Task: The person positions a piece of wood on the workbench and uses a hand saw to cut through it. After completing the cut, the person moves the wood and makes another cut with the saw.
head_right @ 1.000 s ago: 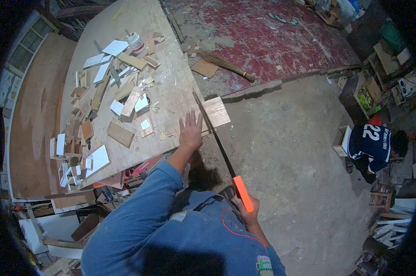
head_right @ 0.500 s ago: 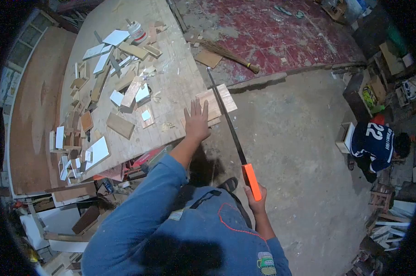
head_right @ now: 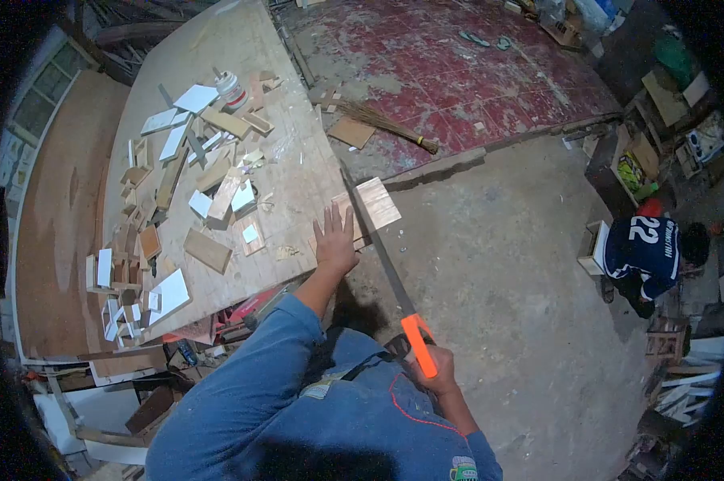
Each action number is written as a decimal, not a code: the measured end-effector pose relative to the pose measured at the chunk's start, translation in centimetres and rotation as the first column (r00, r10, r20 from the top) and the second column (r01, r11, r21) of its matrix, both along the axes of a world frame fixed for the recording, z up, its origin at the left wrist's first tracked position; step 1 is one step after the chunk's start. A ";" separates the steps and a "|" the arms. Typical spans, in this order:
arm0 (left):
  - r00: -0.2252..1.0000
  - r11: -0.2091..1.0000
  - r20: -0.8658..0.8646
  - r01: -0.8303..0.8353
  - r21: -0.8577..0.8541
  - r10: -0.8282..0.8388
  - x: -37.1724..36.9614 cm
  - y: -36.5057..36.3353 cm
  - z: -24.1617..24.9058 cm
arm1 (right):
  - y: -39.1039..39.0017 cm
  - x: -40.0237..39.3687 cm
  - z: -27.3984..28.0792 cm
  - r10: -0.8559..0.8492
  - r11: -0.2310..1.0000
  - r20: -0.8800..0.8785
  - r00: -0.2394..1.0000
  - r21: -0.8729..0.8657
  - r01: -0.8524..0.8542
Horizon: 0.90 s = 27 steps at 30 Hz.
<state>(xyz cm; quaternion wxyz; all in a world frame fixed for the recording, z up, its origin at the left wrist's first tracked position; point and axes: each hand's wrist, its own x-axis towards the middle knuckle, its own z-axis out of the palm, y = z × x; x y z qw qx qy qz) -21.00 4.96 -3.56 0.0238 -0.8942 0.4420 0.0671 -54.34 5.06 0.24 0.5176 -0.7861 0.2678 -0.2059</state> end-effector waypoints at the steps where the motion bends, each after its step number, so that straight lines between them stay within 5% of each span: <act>1: 1.000 1.000 -0.008 -0.005 -0.003 0.005 0.0 0.0 -0.1 | 0.3 0.1 -0.1 -0.006 1.000 0.003 1.000 -0.003 0.006; 8: 1.000 1.000 0.004 0.005 0.007 -0.005 0.2 0.1 -1.1 | 1.2 -0.2 0.5 0.093 0.985 -0.163 0.982 -0.126 -0.114; 13: 0.999 1.000 -0.052 0.006 0.006 -0.005 0.4 -0.2 -0.1 | 1.2 0.0 0.1 -0.075 0.981 -0.037 0.997 0.176 0.080; 17: 0.999 0.998 0.019 0.028 0.048 -0.029 0.7 -0.3 -0.3 | 0.9 -0.7 -1.7 -0.180 0.958 -0.090 0.979 0.210 0.196; 23: 0.997 0.996 -0.058 0.049 0.078 -0.045 1.1 -0.1 -0.1 | 0.1 -0.4 -0.8 -0.161 0.985 -0.191 0.968 0.035 0.171; 25: 0.997 0.992 -0.062 0.056 0.114 -0.049 1.3 -0.4 -0.3 | -0.2 -0.2 -0.9 -0.033 0.964 -0.168 0.985 -0.266 -0.013; 27: 0.996 0.986 -0.074 0.058 0.156 -0.047 1.2 -0.3 -0.3 | 0.0 0.2 -0.4 -0.065 0.976 -0.202 0.977 -0.219 0.019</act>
